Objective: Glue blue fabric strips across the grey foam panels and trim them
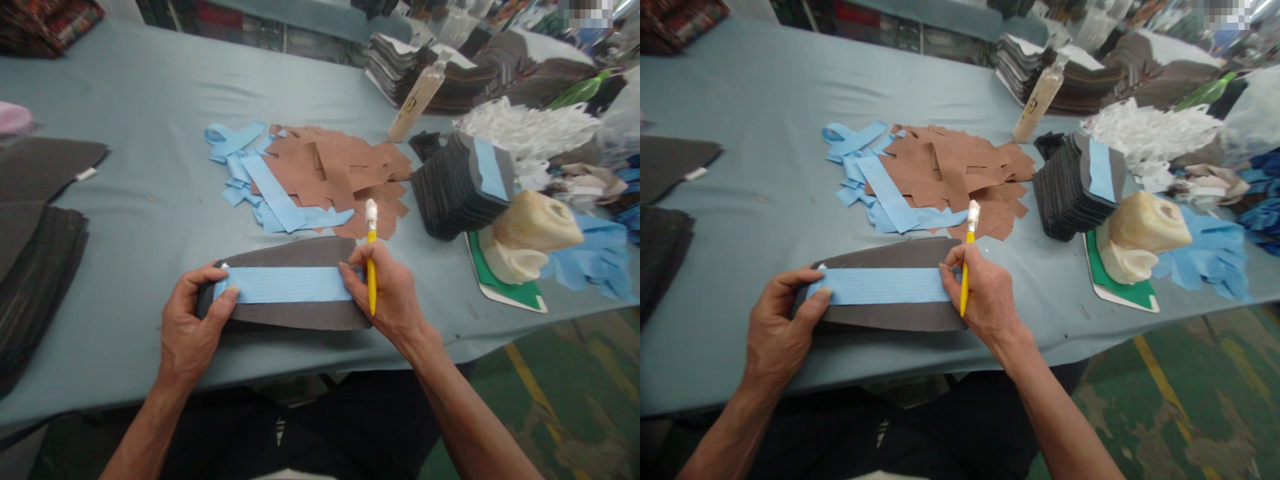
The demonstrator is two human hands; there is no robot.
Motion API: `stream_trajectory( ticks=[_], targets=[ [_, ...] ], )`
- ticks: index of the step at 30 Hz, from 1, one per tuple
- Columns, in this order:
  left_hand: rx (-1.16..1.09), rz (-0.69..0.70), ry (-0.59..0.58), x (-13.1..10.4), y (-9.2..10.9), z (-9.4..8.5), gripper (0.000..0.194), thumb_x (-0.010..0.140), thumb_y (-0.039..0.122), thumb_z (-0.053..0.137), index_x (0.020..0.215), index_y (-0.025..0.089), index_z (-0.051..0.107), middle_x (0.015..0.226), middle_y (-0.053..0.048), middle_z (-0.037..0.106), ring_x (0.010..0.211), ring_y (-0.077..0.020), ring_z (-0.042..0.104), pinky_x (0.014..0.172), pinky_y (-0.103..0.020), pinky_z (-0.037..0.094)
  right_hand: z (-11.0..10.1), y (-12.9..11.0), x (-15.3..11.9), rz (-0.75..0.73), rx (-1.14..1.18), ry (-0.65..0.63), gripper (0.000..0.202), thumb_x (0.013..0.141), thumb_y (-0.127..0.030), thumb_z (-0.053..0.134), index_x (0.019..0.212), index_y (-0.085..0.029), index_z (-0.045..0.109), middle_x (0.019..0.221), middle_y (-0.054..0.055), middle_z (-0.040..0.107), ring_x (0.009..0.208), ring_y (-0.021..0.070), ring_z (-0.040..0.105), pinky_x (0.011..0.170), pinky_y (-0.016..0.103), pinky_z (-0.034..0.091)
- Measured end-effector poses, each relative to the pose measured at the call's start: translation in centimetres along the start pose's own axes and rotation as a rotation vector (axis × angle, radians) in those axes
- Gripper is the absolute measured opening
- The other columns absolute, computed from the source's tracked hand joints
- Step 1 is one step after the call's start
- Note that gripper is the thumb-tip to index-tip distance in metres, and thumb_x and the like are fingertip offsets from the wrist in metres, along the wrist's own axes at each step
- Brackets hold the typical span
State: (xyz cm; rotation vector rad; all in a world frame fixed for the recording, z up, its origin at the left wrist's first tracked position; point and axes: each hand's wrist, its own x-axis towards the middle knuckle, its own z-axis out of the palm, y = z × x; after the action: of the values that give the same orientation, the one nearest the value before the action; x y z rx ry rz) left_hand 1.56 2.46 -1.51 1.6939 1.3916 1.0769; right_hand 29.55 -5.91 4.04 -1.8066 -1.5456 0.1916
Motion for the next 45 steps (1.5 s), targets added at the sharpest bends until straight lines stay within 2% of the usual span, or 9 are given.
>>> stream_trajectory(
  ticks=[9, 17, 31, 36, 41, 45],
  targets=[
    [0.003, -0.012, 0.01, 0.0, 0.2, 0.0, 0.034, 0.087, 0.051, 0.074, 0.109, 0.026, 0.071, 0.129, -0.005, 0.075, 0.123, -0.0269, 0.07, 0.112, -0.038, 0.051, 0.4, 0.2, -0.4, 0.023, 0.038, 0.077, 0.012, 0.096, -0.029, 0.065, 0.094, -0.026, 0.053, 0.071, -0.006, 0.057, 0.055, 0.012, 0.05, 0.058, 0.025, 0.037],
    [0.012, -0.001, 0.031, 0.1, 0.1, 0.1, 0.035, 0.083, 0.05, 0.074, 0.108, 0.025, 0.071, 0.123, -0.004, 0.077, 0.12, -0.0262, 0.072, 0.11, -0.037, 0.053, 0.2, 0.9, -0.4, 0.031, 0.091, 0.069, 0.016, 0.095, -0.03, 0.067, 0.094, -0.026, 0.052, 0.069, -0.009, 0.052, 0.054, 0.0102, 0.047, 0.056, 0.023, 0.037],
    [0.013, 0.01, 0.031, 0.2, -0.1, 0.1, 0.035, 0.084, 0.049, 0.074, 0.108, 0.025, 0.071, 0.126, -0.005, 0.077, 0.121, -0.0265, 0.072, 0.111, -0.037, 0.053, 0.2, 1.0, -0.6, 0.027, 0.029, 0.09, 0.017, 0.095, -0.033, 0.067, 0.091, -0.026, 0.053, 0.068, -0.008, 0.054, 0.055, 0.0109, 0.052, 0.058, 0.023, 0.039],
    [0.011, 0.011, 0.031, 0.1, 0.0, 0.2, 0.035, 0.084, 0.051, 0.074, 0.108, 0.025, 0.071, 0.127, -0.004, 0.077, 0.122, -0.0258, 0.072, 0.11, -0.035, 0.053, 0.0, 1.0, -0.7, 0.005, -0.064, 0.131, 0.018, 0.095, -0.035, 0.068, 0.089, -0.026, 0.054, 0.066, -0.008, 0.055, 0.054, 0.0118, 0.053, 0.058, 0.024, 0.04],
    [0.022, -0.027, 0.043, 0.2, 0.0, 0.2, 0.039, 0.081, 0.054, 0.073, 0.106, 0.024, 0.072, 0.125, -0.007, 0.078, 0.12, -0.0288, 0.073, 0.109, -0.04, 0.053, -0.5, 1.5, -0.8, -0.03, -0.124, 0.123, 0.017, 0.097, -0.036, 0.067, 0.09, -0.025, 0.056, 0.067, -0.007, 0.058, 0.054, 0.0123, 0.056, 0.057, 0.023, 0.041],
    [0.016, -0.041, 0.061, 0.3, 0.4, 0.3, 0.041, 0.077, 0.055, 0.074, 0.103, 0.024, 0.073, 0.122, -0.008, 0.079, 0.119, -0.0315, 0.074, 0.11, -0.045, 0.053, -1.1, 2.3, -1.0, -0.022, -0.178, 0.196, 0.015, 0.097, -0.036, 0.066, 0.094, -0.025, 0.057, 0.066, -0.007, 0.059, 0.054, 0.0132, 0.059, 0.057, 0.024, 0.042]
  ],
)
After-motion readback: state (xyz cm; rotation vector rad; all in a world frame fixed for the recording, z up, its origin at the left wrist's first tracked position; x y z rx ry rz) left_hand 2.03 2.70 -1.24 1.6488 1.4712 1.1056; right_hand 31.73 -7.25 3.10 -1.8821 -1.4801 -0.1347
